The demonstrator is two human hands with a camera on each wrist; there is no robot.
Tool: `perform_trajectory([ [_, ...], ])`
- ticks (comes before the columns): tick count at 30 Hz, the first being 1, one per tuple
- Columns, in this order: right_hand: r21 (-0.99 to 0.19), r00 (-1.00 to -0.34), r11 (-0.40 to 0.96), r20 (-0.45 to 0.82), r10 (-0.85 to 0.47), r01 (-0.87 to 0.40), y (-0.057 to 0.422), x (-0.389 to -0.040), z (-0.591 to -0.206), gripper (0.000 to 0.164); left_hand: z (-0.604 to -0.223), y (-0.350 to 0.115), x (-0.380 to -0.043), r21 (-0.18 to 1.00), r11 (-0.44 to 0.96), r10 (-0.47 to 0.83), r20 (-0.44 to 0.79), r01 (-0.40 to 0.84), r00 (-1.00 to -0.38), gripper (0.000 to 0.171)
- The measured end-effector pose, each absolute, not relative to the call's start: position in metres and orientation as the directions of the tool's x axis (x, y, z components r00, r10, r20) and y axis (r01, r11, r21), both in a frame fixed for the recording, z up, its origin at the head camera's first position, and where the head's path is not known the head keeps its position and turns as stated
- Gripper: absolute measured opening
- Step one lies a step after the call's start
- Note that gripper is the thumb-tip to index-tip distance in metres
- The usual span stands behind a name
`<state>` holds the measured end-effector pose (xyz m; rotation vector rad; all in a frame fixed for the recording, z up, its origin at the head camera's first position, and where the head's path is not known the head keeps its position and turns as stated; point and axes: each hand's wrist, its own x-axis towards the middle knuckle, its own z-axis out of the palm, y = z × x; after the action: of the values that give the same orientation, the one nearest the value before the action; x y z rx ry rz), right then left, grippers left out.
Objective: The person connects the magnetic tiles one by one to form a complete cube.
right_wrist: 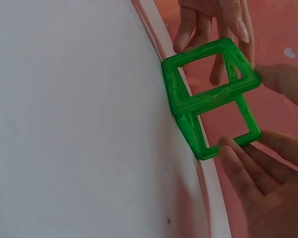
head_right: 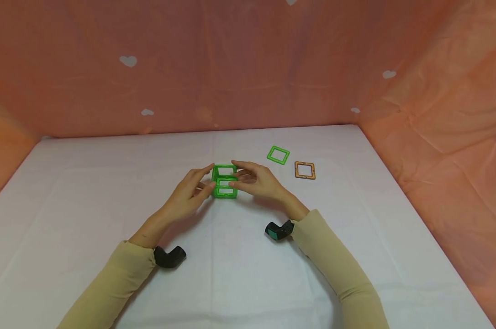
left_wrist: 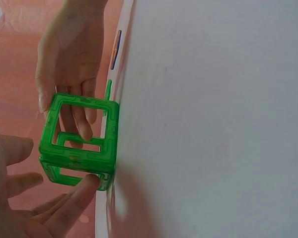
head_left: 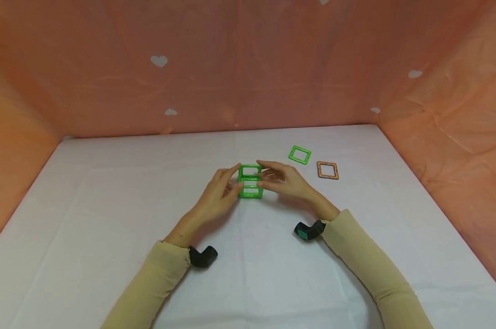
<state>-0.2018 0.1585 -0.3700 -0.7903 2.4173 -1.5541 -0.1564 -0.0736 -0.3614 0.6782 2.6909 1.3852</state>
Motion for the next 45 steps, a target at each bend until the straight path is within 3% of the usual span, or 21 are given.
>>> perform_trajectory([
  [17,-0.902,-0.811,0.267,0.138,-0.569,-0.341,0.161,-0.207,-0.369,0.061,-0.366,-0.073,-0.162,0.777,0.534,0.395,0.119,0.333,-0.911,0.056],
  [33,-0.859,-0.818,0.337,0.148,-0.556,-0.385,0.165,-0.210,-0.372,0.057,-0.363,-0.073,-0.161,0.756,0.564,0.391,0.108,0.331,-0.914,0.056],
  [41,-0.866,-0.929,0.439,0.072,-0.362,-0.238,0.171,-0.208,-0.370,0.046,-0.366,-0.074,-0.165,0.750,0.557,0.401,0.132,0.356,-0.906,0.055],
  [45,-0.848,-0.957,0.476,0.115,-0.265,-0.234,0.175,-0.212,-0.369,0.045,-0.366,-0.074,-0.166,0.760,0.545,0.414,0.125,0.355,-0.902,0.055],
])
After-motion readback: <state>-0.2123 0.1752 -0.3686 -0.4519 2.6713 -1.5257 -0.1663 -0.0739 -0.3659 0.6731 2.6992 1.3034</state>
